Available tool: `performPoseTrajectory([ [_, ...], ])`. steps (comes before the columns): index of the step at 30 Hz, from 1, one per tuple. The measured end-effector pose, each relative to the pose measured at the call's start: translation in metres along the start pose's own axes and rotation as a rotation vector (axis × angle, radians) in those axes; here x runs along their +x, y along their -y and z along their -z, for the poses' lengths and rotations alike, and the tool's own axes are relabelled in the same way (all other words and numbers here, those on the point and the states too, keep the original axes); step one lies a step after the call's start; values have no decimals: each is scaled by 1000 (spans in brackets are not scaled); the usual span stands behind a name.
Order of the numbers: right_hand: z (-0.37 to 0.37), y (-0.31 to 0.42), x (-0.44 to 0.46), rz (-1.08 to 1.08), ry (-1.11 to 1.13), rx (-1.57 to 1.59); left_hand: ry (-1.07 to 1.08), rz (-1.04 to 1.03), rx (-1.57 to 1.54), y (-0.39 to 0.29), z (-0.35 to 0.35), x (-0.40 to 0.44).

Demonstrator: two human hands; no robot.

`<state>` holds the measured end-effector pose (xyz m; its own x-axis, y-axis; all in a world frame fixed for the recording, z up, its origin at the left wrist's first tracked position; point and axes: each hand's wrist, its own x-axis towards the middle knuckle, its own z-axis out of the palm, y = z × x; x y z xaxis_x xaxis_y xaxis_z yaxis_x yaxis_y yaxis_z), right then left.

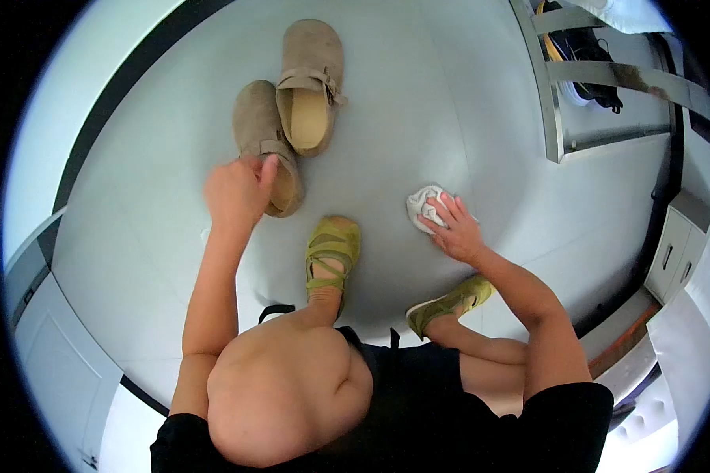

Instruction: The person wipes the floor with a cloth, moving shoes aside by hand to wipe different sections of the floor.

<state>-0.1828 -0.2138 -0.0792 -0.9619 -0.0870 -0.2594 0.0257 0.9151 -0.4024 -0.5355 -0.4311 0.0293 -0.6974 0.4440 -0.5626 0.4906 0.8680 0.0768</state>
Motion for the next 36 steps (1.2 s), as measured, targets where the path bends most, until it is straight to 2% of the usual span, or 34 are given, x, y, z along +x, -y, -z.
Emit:
performPoseTrajectory([
  [2,2,-4,7,-30,-46,25,143,-42,64,0,-10,-7],
  [4,4,-13,17,-89,-146,56,41,-99,-148,4,-28,-13],
  [7,31,-23,48,-472,-326,725,-202,-236,-348,13,-52,-4],
  [8,53,-25,59,-621,-412,1159,-301,-291,-393,13,-56,3],
  [10,93,-30,78,-895,-572,2039,-148,-132,-811,1,-46,13],
  [11,91,-42,81,-834,-558,1946,-63,-50,-1015,-4,-42,20],
  [13,83,-74,82,-711,-529,1758,-101,-53,-1150,-2,-53,44],
  [16,77,-94,78,-675,-738,1658,-106,31,-1189,-18,-40,55],
  [19,71,-93,74,-575,-776,1202,-136,110,-940,-15,-58,70],
  [22,71,-69,77,-392,-561,151,-191,109,-962,-12,-70,77],
  [25,59,-48,103,-305,-442,-136,-214,140,-936,-13,-67,78],
  [28,39,-55,124,-428,-513,-68,-332,51,-927,0,-81,85],
  [31,40,-81,145,-466,-639,-123,-315,51,-930,9,-69,76],
  [34,50,-104,172,-414,-737,-74,-254,230,-1124,17,-39,57],
  [36,59,-110,187,-333,-651,-53,-321,212,-1223,19,-17,42],
])
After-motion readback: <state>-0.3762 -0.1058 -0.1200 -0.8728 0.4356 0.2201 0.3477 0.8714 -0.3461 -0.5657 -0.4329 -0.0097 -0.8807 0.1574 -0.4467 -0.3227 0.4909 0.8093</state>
